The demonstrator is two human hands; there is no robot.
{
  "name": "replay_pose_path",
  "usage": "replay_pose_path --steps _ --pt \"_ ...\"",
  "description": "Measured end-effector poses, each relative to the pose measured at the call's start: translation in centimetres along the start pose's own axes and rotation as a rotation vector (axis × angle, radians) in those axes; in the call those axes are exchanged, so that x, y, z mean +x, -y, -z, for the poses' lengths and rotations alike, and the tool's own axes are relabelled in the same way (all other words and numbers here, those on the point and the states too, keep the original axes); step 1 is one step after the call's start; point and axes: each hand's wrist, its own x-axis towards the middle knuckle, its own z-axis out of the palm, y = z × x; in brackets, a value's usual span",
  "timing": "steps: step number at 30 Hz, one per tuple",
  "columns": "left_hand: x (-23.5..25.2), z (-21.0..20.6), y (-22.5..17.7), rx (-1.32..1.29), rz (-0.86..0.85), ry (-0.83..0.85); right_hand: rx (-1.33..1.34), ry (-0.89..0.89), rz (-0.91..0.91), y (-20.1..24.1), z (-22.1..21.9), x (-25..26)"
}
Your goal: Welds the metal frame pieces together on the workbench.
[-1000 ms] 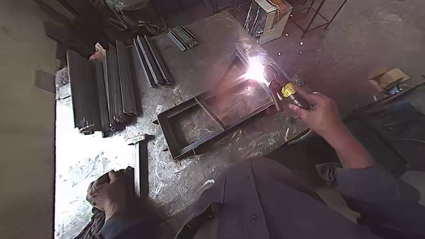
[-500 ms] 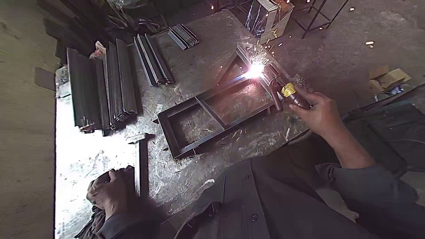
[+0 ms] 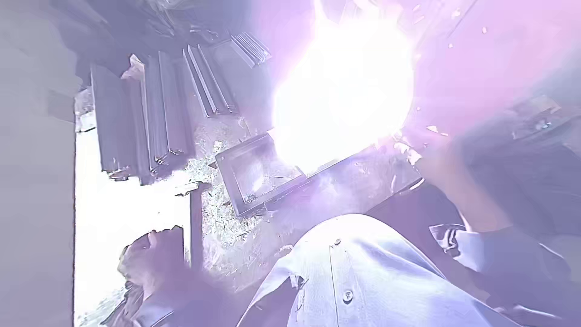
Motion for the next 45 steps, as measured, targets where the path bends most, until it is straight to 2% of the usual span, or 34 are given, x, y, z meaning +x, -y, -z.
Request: replay_pose_path --steps 3,12,16,21,30,34,37,45 --pt "0.3 -0.3 0.6 0.0 -0.006 0.001 0.038 -0.047 0.018 0.0 -0.2 -0.1" --pt "0.0 0.4 -0.3 -0.023 0.022 0.02 0.029 -0.003 -0.015 -0.3 -0.3 0.0" --pt "1.3 -0.8 1.6 -0.01 0.0 0.019 0.008 0.016 -0.031 -0.3 -0.4 0.1" --pt "1.1 -0.7 1.2 0.002 0.03 0.029 0.025 -0.007 0.022 -0.6 -0.6 0.0" --pt "1.1 -0.8 1.4 -0.028 0.007 0.015 0.019 0.02 -0.023 -0.2 -0.4 0.0" --pt "0.3 -0.2 0.2 0.002 0.035 0.01 0.016 -0.016 0.02 -0.4 -0.6 -0.2" --pt "0.8 -0.6 0.9 -0.013 0.021 0.009 0.07 -0.045 0.045 -0.5 -0.8 -0.3" --pt "1.2 -0.7 1.5 -0.005 0.008 0.024 0.048 0.004 0.003 -0.7 -1.1 0.0"
